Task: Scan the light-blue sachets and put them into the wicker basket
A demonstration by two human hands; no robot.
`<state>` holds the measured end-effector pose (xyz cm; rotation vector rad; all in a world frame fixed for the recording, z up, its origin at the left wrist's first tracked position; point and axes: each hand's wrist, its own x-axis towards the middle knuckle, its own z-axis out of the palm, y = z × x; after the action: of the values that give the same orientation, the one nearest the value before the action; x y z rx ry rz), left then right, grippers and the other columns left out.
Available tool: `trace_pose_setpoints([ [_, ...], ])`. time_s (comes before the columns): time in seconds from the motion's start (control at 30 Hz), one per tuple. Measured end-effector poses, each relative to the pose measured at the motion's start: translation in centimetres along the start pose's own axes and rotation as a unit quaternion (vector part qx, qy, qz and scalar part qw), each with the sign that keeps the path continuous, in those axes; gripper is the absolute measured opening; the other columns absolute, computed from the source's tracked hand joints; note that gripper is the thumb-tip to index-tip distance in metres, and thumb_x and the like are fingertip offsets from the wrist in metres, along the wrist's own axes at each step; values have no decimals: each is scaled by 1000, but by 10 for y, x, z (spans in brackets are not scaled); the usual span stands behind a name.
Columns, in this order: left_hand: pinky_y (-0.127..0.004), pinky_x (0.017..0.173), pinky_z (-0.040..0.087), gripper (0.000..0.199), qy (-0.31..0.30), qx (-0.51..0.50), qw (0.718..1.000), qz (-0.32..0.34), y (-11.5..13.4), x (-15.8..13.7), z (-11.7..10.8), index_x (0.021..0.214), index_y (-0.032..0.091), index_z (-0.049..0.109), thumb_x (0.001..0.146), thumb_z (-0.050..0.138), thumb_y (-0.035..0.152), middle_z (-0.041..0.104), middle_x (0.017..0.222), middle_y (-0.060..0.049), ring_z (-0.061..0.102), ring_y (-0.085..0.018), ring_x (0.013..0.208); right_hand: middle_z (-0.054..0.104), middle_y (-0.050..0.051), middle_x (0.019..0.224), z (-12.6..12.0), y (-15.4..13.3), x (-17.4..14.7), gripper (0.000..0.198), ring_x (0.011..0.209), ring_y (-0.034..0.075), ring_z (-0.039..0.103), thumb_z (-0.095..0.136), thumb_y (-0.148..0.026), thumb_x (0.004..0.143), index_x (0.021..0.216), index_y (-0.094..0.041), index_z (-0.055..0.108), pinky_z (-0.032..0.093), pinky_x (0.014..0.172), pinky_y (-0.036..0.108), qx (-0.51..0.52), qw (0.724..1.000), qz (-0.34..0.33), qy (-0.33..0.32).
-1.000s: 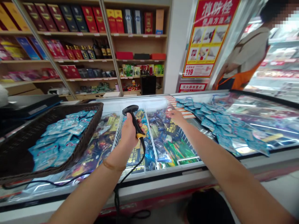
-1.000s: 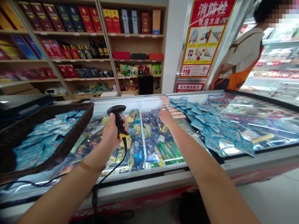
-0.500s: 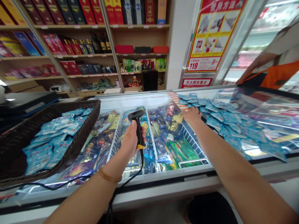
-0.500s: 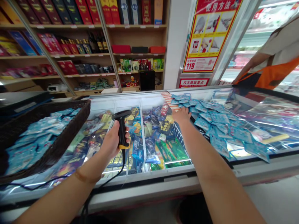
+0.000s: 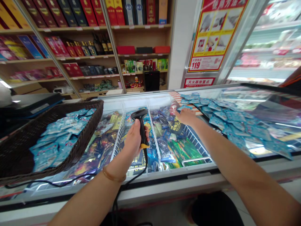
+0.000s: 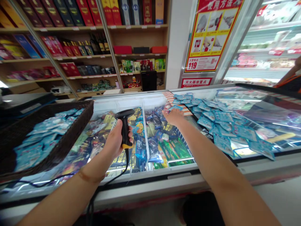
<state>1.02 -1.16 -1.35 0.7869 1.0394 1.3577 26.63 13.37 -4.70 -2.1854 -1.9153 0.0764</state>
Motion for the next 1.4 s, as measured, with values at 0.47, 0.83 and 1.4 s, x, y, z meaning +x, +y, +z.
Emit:
trace_pose_setpoints([
  [0.47,-23,38,38,54,-58,18,998,19,-15,2,-2,89,20,56,84,66,73,57,65,2,52,-11,43,67,16,140,-5,-38,-25,43,141,33,53,74,-44,90,123,-18,71,41,115,40,162,977,-136,31],
  [0.83,-25,41,42,59,-115,58,991,40,-21,-3,1,93,22,52,78,69,77,65,78,-1,55,-10,48,74,1,96,13,-50,14,78,84,21,69,95,-27,52,122,-21,62,57,81,34,422,903,-63,-49],
  [1.4,-25,40,39,56,-144,93,980,103,-23,0,0,95,23,50,84,65,75,67,84,0,52,-8,44,74,-1,76,0,-84,13,47,79,18,71,98,-42,53,83,-21,68,56,81,31,728,677,-60,-92],
])
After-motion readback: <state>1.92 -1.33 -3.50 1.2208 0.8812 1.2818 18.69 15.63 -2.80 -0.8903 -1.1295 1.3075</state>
